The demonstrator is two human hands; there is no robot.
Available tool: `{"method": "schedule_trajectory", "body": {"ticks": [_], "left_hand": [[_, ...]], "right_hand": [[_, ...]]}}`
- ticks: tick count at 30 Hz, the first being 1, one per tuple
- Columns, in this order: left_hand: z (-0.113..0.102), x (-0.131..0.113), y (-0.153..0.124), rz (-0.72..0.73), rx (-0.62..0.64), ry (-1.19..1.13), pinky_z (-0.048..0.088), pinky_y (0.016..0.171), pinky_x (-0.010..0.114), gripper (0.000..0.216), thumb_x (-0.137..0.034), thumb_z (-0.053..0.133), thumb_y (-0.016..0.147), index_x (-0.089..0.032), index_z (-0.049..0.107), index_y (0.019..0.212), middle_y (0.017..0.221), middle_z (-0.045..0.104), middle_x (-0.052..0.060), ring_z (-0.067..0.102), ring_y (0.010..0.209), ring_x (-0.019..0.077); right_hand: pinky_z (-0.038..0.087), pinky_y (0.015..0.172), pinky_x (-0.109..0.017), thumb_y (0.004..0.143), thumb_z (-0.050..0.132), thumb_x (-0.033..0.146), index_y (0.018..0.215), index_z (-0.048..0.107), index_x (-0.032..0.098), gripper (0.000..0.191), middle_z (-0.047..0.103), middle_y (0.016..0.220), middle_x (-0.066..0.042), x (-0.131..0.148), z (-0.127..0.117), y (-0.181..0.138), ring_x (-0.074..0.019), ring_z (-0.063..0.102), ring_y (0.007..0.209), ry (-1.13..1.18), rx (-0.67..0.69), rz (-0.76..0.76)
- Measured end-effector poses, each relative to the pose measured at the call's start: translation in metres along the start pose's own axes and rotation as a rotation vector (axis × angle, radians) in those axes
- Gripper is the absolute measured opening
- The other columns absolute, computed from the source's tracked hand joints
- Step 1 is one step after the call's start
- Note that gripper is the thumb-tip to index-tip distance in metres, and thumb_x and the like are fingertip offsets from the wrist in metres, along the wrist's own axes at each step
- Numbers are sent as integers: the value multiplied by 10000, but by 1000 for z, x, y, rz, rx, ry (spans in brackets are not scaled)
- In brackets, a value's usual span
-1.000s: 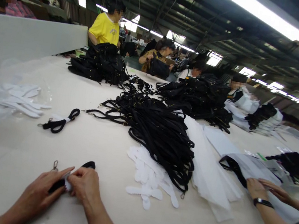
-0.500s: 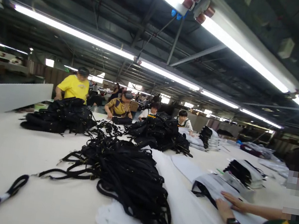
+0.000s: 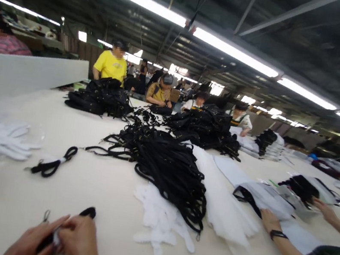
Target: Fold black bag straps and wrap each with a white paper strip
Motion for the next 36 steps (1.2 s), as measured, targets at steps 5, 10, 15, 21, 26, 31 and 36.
{"method": "schedule_trajectory", "body": {"ticks": [5,10,15,21,26,31,36], "left_hand": [[-3,1,-8,-82,77,13,561,996,459,501,-344,600,867,-306,542,1363,1310,699,40,661,1162,262],[-6,3,-4,-155,109,-1,543,1020,461,488,-391,593,880,-311,537,1358,1348,675,27,638,1196,257],[-7,3,-6,-179,120,-15,530,1032,470,534,-379,576,889,-303,474,1408,1365,660,45,627,1205,255],[-8,0,-5,-154,100,-4,542,1010,474,481,-364,577,889,-283,521,1360,1328,680,62,638,1184,268],[-8,-1,-7,-127,68,12,556,988,461,456,-347,600,871,-285,556,1320,1266,712,52,656,1149,270],[-5,-1,-7,-131,88,23,542,1003,480,435,-355,594,878,-262,559,1302,1271,709,60,642,1161,280],[-4,-4,-8,-117,98,24,527,1018,479,486,-336,582,890,-269,500,1364,1316,680,63,624,1182,281]], "right_hand": [[412,445,-192,701,589,119,828,715,185,190,576,526,50,-6,8,8,-92,513,436,157,0,4],[419,473,-179,712,609,144,797,716,189,144,598,561,40,4,6,8,-87,545,479,117,17,-65],[417,481,-169,727,608,155,819,736,194,162,599,565,39,9,6,7,-77,543,489,92,10,-104],[442,441,-172,715,590,122,1004,672,175,305,600,564,61,2,8,11,-82,552,456,163,6,-5],[438,412,-164,715,591,119,970,640,159,263,598,556,65,-6,9,14,-78,546,436,235,9,49],[429,402,-148,697,588,110,954,618,151,262,583,529,81,-13,9,15,-67,539,413,275,5,81],[440,400,-159,688,608,124,1028,597,164,343,594,558,90,-15,9,15,-77,551,417,296,-39,39]]}}
Point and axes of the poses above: each hand's wrist, its own y-axis towards the middle knuckle, its own z-axis out of the palm, x = y × z, the point moved 6 cm from there along y, towards the middle knuckle
